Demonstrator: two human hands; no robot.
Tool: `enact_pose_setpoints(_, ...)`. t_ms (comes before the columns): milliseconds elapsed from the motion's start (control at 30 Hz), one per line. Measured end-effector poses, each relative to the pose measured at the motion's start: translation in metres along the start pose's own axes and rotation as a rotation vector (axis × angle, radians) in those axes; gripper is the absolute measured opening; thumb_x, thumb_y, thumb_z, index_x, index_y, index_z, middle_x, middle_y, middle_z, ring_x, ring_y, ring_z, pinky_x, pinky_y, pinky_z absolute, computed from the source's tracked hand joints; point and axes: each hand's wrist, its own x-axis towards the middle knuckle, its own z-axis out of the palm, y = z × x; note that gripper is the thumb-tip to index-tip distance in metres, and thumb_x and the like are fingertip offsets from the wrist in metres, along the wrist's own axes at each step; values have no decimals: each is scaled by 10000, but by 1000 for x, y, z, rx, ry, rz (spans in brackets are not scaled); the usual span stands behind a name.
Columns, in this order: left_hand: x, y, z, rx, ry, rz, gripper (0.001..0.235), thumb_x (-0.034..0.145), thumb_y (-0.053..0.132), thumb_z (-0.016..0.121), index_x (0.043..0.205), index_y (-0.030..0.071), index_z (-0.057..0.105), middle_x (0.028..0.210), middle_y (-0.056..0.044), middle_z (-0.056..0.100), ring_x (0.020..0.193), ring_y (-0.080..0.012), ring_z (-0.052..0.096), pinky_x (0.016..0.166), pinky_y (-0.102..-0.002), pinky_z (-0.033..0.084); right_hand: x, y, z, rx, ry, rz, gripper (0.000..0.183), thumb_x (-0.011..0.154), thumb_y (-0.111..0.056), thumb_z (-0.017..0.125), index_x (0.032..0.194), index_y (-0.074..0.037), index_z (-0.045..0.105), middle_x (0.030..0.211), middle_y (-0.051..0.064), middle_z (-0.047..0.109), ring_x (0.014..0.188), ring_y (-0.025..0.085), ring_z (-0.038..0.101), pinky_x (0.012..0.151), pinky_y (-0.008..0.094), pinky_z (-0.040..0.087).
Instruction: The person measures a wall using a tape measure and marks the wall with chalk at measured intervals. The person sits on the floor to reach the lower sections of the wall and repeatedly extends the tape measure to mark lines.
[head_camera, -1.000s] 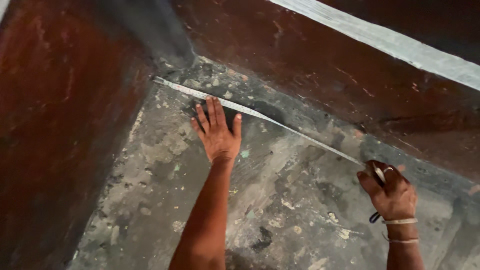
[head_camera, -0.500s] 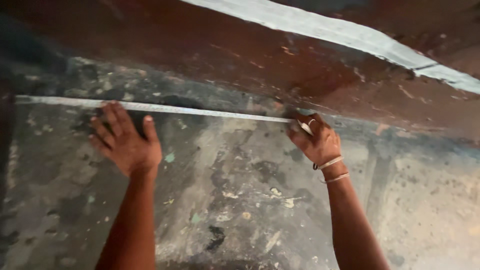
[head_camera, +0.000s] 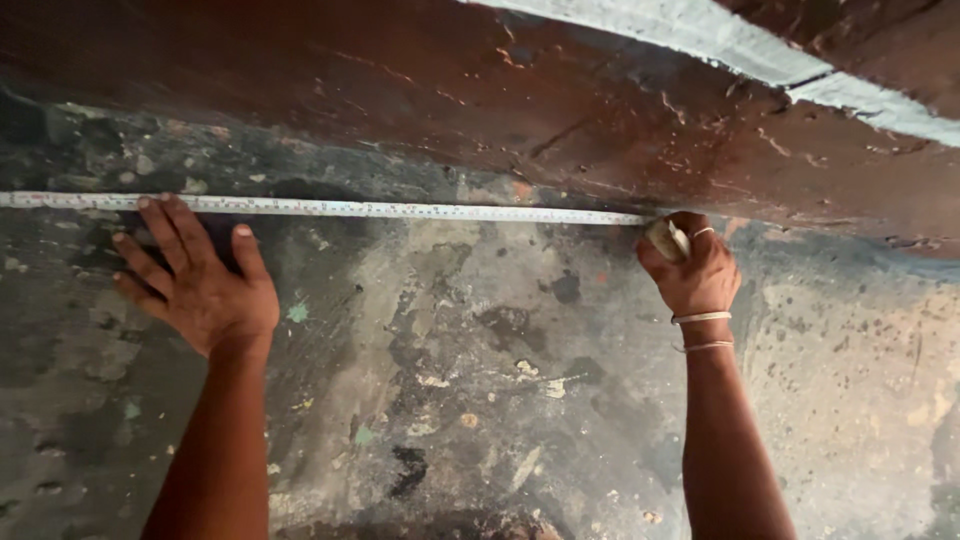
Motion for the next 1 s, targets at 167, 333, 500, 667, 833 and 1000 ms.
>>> enact_pose_setpoints(167, 1, 2, -2, 5, -22, -13, 800, 1049, 602, 148, 1680, 114, 90, 1759, -67, 38, 1593, -427, 4, 1257, -628, -33, -9, 1, 9, 86, 182, -121, 450, 843, -382, 879, 1181, -138, 710, 1109, 126, 746, 986, 365, 712, 820, 471, 560)
enact_pose_setpoints(333, -1, 3, 0, 13, -22, -8, 807, 1061, 607, 126, 1693, 108, 70, 1770, -72, 24, 1605, -435, -7, 1269, -627, -37, -28, 0, 26, 79, 322, -188, 489, 870, -353, 891, 1253, -117, 700, 1212, 114, 721, 1082, 349, 682, 901, 457, 554)
enact_pose_setpoints(500, -2, 5, -1, 47, -25, 8, 822, 1053, 622, 113, 1691, 108, 51, 1771, -67, 11, 1595, -447, -6, 1262, -630, -35, -32, 3, 46, 35, 388, -176, 529, 899, -329, 886, 1338, -107, 691, 1318, 141, 675, 1161, 382, 618, 988, 479, 509)
enact_pose_setpoints(667, -1, 6, -1, 69, -29, -1, 807, 1065, 608, 95, 1695, 106, 48, 1771, -77, 9, 1602, -446, 4, 1267, -641, -17, -33, 9, 49, 45, 387, -199, 529, 931, -332, 876, 1364, -101, 677, 1321, 154, 661, 1183, 400, 610, 1011, 492, 500)
enact_pose_setpoints(833, -3, 5, 1, 93, -25, 7, 778, 1092, 580, 122, 1706, 107, 54, 1780, -70, 18, 1608, -449, 26, 1269, -652, 10, -35, 11, 50, 55, 373, -225, 587, 932, -380, 873, 1405, -105, 663, 1341, 152, 652, 1169, 403, 603, 995, 490, 504)
enact_pose_setpoints(1000, -3, 6, 1, 129, -20, 16, 751, 1126, 548, 153, 1723, 103, 56, 1787, -74, 9, 1603, -469, 39, 1269, -659, 25, -33, 14, 49, 28, 335, -259, 681, 933, -443, 859, 1463, -86, 625, 1394, 156, 631, 1201, 409, 587, 1010, 498, 490)
